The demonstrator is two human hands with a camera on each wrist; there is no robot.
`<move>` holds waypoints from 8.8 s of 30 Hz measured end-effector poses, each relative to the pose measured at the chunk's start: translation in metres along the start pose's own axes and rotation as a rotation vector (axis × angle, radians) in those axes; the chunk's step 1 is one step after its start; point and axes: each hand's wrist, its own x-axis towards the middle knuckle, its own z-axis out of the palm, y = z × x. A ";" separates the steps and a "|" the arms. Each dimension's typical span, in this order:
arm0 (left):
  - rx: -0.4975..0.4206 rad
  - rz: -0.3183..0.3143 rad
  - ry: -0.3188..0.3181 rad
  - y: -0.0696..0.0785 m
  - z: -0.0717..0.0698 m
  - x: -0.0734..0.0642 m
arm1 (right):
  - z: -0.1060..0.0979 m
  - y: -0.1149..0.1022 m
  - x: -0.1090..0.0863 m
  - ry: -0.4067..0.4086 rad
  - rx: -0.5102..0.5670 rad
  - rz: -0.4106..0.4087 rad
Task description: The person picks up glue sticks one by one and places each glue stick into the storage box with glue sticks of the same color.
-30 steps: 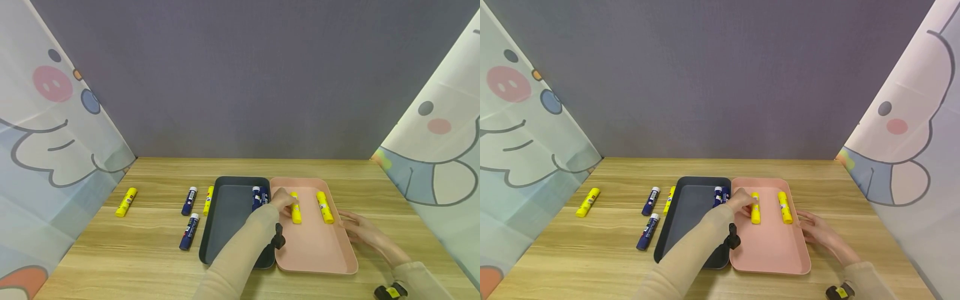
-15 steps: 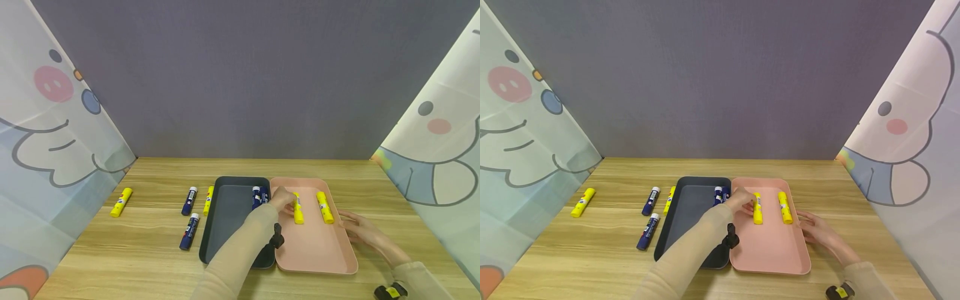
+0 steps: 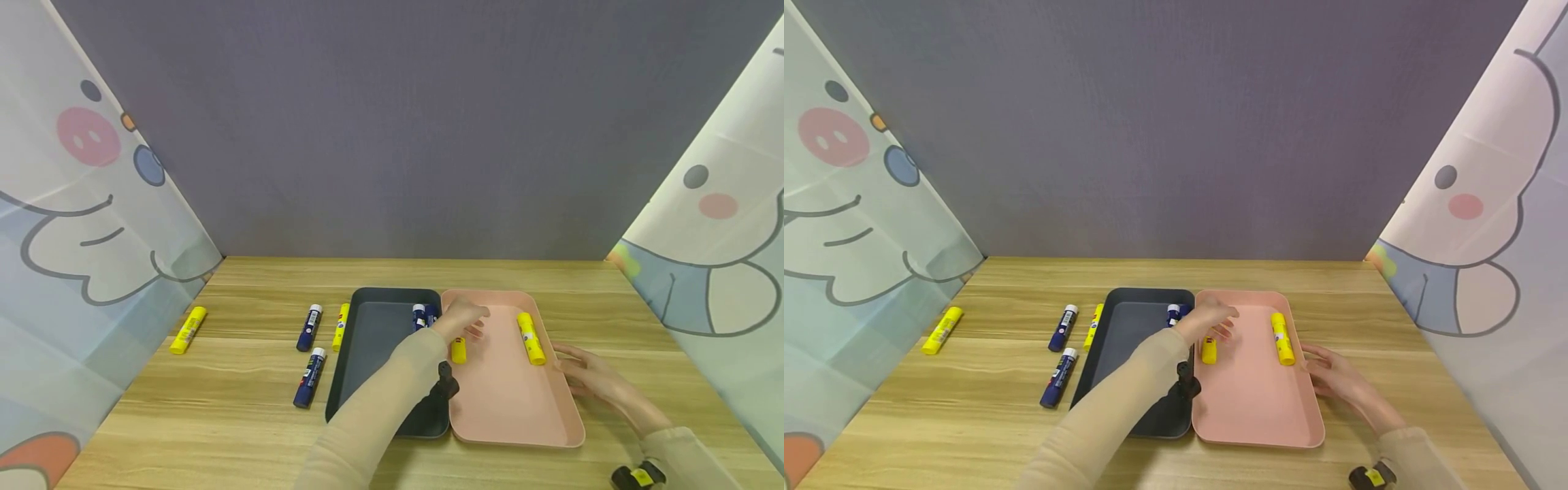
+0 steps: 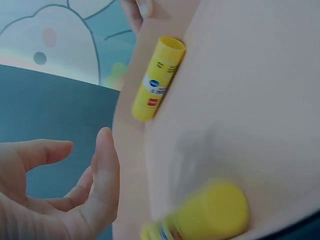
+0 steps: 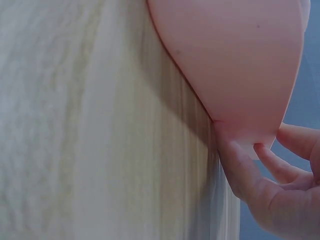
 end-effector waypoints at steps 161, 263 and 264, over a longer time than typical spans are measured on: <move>0.588 0.098 0.836 -0.198 -0.415 -0.108 | 0.005 -0.002 -0.002 0.054 -0.004 0.043; 0.375 0.100 0.488 -0.111 -0.332 -0.089 | 0.003 -0.002 -0.002 0.050 0.010 0.046; 0.349 0.103 0.472 -0.110 -0.330 -0.089 | 0.003 -0.002 -0.002 0.047 0.009 0.042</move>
